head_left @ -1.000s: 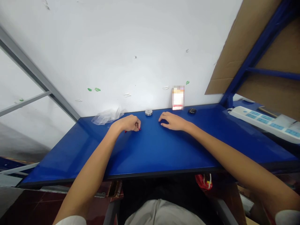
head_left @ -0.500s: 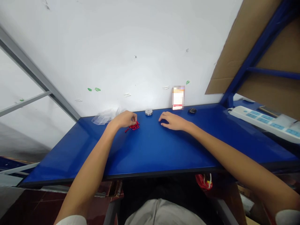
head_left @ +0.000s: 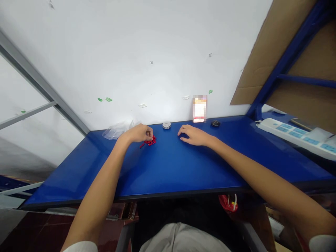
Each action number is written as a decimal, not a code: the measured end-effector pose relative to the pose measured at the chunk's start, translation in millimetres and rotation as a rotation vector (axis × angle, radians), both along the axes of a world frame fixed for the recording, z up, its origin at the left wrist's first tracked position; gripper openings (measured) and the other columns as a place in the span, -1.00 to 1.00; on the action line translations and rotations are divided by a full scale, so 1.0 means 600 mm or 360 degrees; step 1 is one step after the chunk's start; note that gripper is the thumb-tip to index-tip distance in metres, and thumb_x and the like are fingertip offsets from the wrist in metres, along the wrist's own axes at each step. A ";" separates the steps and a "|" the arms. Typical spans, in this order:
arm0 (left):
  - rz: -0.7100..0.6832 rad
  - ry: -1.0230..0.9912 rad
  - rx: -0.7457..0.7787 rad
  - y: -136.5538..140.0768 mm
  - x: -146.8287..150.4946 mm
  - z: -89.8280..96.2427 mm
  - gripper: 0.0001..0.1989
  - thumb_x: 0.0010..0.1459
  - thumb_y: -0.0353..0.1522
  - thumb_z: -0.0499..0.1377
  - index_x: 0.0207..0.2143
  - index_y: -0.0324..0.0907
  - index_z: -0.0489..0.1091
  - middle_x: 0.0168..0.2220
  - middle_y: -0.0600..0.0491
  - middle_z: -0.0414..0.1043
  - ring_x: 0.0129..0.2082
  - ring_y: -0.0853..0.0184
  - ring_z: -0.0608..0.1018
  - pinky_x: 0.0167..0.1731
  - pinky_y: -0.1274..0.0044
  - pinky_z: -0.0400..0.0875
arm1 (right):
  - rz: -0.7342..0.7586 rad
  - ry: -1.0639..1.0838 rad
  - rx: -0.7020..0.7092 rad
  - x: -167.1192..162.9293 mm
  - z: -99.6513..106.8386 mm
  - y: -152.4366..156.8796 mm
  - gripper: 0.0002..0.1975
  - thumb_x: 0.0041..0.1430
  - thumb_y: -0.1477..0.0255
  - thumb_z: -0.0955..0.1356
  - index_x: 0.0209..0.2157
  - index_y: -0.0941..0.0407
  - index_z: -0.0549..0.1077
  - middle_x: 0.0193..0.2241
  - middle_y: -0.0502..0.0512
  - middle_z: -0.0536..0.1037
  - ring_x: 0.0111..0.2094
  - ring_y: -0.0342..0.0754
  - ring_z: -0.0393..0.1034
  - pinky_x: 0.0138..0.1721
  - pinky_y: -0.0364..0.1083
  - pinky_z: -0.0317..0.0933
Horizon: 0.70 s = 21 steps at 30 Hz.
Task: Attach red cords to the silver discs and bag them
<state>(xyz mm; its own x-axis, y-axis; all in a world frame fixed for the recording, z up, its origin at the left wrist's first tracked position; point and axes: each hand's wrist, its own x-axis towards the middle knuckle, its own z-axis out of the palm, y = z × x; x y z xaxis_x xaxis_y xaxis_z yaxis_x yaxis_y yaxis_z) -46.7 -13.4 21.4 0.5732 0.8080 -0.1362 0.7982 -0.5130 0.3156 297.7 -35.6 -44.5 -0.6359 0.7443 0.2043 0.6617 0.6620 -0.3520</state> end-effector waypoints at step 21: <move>0.0064 0.0136 -0.0019 -0.013 0.022 -0.004 -0.89 -0.03 -0.42 0.26 -0.41 -0.12 0.60 -0.44 0.09 0.62 -0.49 0.32 0.56 -0.44 0.51 0.28 | 0.0015 0.0005 0.0037 0.001 -0.006 0.004 -0.71 0.40 0.31 0.34 0.06 0.05 0.57 0.05 0.25 0.55 0.13 0.22 0.43 0.11 0.17 0.37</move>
